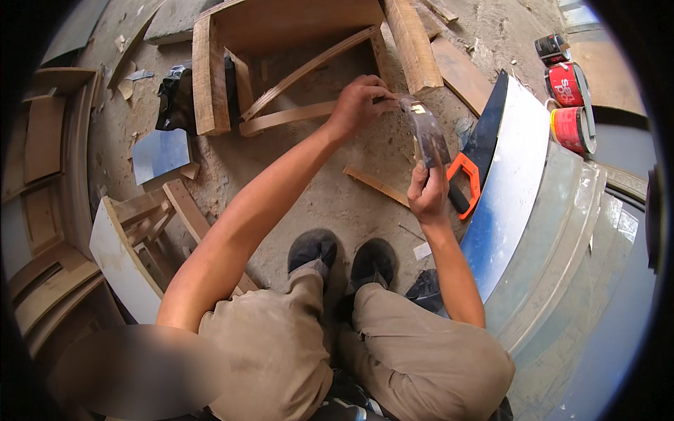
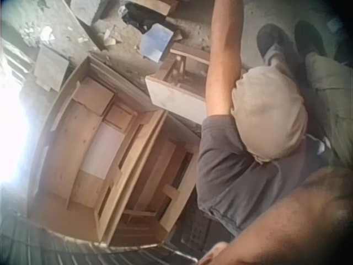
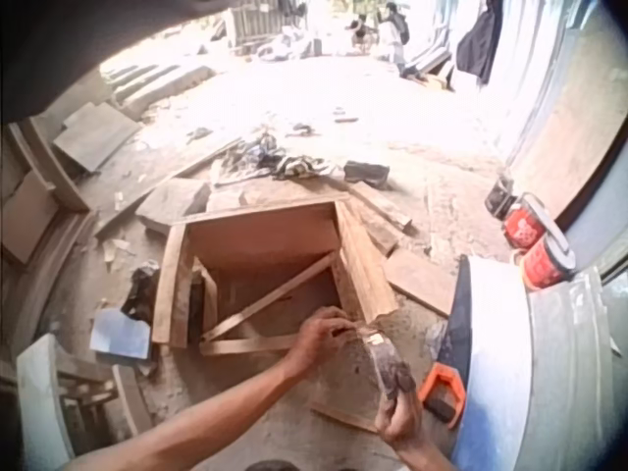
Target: The person assembles a small wooden frame by hand, positioning wooden pieces and securing them with nails using a hammer. The person then places a flat wooden board on top of the frame.
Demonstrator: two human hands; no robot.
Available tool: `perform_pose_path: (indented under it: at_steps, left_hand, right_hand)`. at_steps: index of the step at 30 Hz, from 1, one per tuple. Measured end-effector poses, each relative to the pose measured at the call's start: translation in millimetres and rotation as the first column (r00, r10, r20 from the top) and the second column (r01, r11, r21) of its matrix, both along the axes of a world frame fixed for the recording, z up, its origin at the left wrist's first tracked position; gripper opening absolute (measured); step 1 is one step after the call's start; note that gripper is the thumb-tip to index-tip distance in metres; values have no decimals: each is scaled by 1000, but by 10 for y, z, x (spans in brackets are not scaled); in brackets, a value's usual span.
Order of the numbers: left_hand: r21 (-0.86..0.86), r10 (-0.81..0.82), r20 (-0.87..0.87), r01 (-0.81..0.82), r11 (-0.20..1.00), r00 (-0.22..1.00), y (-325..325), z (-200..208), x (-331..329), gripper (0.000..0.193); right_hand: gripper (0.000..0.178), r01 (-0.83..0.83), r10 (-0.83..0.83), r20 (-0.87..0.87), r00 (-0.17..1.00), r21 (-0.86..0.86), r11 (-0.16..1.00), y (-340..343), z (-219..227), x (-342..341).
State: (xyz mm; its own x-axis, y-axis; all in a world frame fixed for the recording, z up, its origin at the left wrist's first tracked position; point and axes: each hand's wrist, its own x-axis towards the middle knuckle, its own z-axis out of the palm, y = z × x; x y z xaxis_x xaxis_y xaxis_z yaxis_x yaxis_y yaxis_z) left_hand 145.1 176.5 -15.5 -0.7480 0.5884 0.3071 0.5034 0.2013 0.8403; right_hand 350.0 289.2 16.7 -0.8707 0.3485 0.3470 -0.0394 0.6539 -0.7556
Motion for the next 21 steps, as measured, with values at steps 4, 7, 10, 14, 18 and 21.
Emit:
perform_pose_path:
  at_steps: [4, 7, 10, 14, 18, 21]
  left_hand:
    - [-4, 4, -24, -4, 1000, 1000, -1, -36, 0, 15]
    - [9, 0, -65, 1, 1000, 998, -12, -67, -17, 15]
    - [1, -1, -80, 1, 1000, 997, -5, -42, -5, 15]
    - [0, -1, -105, 1, 1000, 994, -14, -53, -14, 16]
    - [17, -12, -146, 15, 1000, 989, -11, -41, -5, 15]
    - [19, 12, -163, -9, 1000, 987, -19, -66, 21, 14]
  right_hand:
    - [38, 17, -18, 6, 1000, 78, 997, 51, -92, 0]
    - [37, 1, 0, 56, 998, -30, 1000, 34, -95, 14]
    - [37, -10, 9, 34, 999, 26, 1000, 15, -102, -45]
    - [37, -17, 8, 82, 997, 111, 994, 85, -130, -111]
    - [38, -5, 10, 81, 997, -67, 998, 39, -216, 15]
    - [38, -7, 6, 61, 998, 13, 1000, -9, -121, -98]
